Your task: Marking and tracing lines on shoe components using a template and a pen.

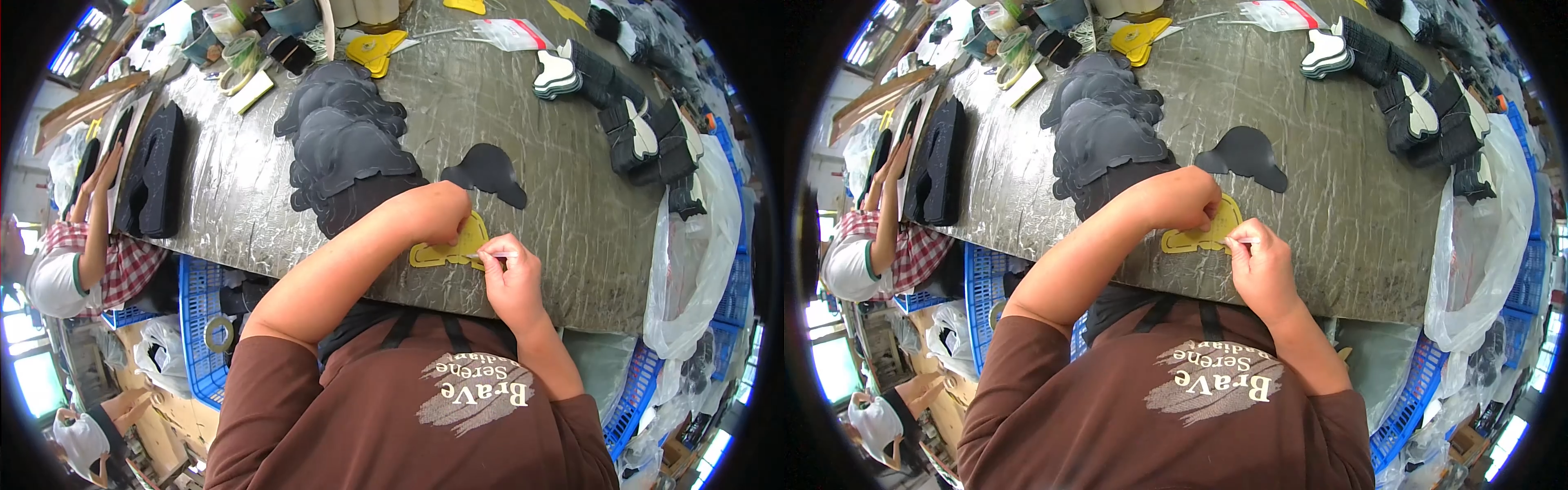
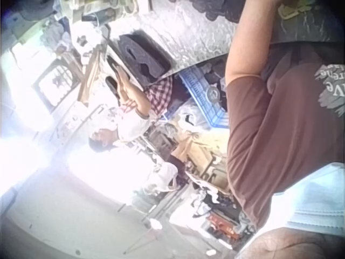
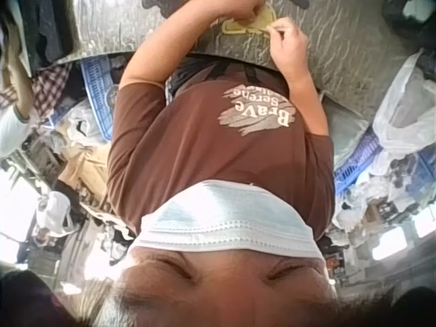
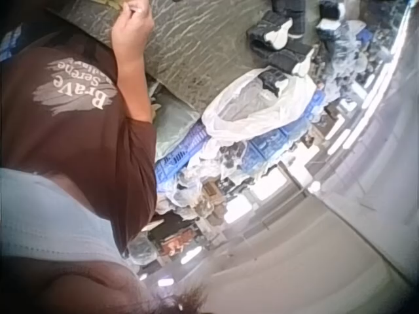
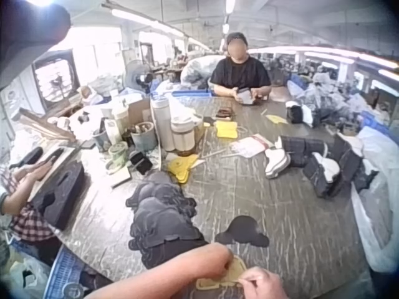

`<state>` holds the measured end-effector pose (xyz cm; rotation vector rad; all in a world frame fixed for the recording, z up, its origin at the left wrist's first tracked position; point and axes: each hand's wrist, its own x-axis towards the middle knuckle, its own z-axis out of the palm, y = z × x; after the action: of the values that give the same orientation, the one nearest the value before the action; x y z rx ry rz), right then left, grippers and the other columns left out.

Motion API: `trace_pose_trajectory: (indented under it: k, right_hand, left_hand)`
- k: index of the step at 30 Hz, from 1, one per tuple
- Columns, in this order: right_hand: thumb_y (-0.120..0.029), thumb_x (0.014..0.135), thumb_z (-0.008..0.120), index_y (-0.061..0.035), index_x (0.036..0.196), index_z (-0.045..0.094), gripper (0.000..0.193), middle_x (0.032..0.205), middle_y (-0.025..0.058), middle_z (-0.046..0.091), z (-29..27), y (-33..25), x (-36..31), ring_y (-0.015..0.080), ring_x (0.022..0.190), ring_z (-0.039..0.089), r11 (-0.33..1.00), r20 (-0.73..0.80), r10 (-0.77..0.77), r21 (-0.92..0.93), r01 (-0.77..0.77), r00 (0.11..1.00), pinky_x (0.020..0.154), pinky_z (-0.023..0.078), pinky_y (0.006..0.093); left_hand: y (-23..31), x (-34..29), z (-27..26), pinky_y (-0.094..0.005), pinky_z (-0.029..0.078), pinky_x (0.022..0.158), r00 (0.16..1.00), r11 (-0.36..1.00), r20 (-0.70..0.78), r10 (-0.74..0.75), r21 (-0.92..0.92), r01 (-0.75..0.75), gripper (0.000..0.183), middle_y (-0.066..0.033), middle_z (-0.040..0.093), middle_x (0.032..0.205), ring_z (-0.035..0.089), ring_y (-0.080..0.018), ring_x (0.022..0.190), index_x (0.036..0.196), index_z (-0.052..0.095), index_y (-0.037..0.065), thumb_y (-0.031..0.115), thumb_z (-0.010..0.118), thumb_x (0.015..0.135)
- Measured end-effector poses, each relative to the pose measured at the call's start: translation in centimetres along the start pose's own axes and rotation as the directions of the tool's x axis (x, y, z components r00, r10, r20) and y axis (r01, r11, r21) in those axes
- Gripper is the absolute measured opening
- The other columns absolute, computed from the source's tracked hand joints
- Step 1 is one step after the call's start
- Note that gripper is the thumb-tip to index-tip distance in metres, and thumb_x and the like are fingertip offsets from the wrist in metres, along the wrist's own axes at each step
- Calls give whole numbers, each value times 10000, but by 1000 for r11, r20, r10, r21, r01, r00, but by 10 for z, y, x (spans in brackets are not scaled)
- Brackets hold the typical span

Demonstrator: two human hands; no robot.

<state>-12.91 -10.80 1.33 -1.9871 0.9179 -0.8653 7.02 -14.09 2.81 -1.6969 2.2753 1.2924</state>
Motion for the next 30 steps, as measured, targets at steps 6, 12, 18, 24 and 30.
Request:
trace_pose_trajectory:
  k: [6, 12, 18, 24, 30]
  right_hand:
    - [31, 850, 633, -13, 857, 552, 93, 756, 119, 623, -9, 6, -8, 243, 638, 610, 1000, -22, 19, -11, -20, 1000, 600, 483, 321]
    - [25, 857, 629, -4, 857, 554, 81, 774, 114, 637, -21, 10, -20, 228, 673, 637, 998, -60, 62, 5, -61, 996, 631, 502, 311]
    - [30, 867, 604, -8, 884, 550, 68, 782, 121, 627, -33, 11, -19, 246, 670, 631, 997, -80, 21, -71, -27, 997, 631, 503, 323]
    - [5, 887, 555, -17, 981, 539, 98, 858, 145, 607, -45, 18, 13, 279, 762, 624, 982, -193, -45, -188, 8, 980, 689, 496, 370]
    - [-140, 818, 710, -30, 1095, 609, 315, 1002, 125, 584, -30, 29, 58, 321, 936, 624, 772, -119, 107, -616, -158, 987, 780, 512, 426]
  left_hand:
    - [-1, 1, 1, -373, 532, 676, 1000, 999, -3, 22, 26, -22, 185, -156, 688, 773, 681, -286, 731, 841, 703, 7, 100, 735, 684]
    - [2, -1, -1, -369, 528, 667, 1000, 1000, -12, 2, 5, -2, 181, -152, 684, 768, 678, -277, 727, 850, 700, 3, 87, 711, 691]
    - [3, -2, -3, -370, 528, 682, 1000, 999, -8, -23, -31, 22, 155, -149, 689, 785, 680, -283, 755, 834, 696, 3, 73, 714, 697]
    - [22, -7, 2, -401, 531, 767, 976, 968, -174, -134, 187, 166, 463, -191, 671, 888, 667, -329, 873, 1082, 598, -14, 128, 805, 693]
    - [8, -21, 18, -415, 508, 789, 909, 991, -416, 31, 129, 26, 428, -186, 632, 920, 627, -358, 896, 1019, 562, -19, 97, 801, 684]
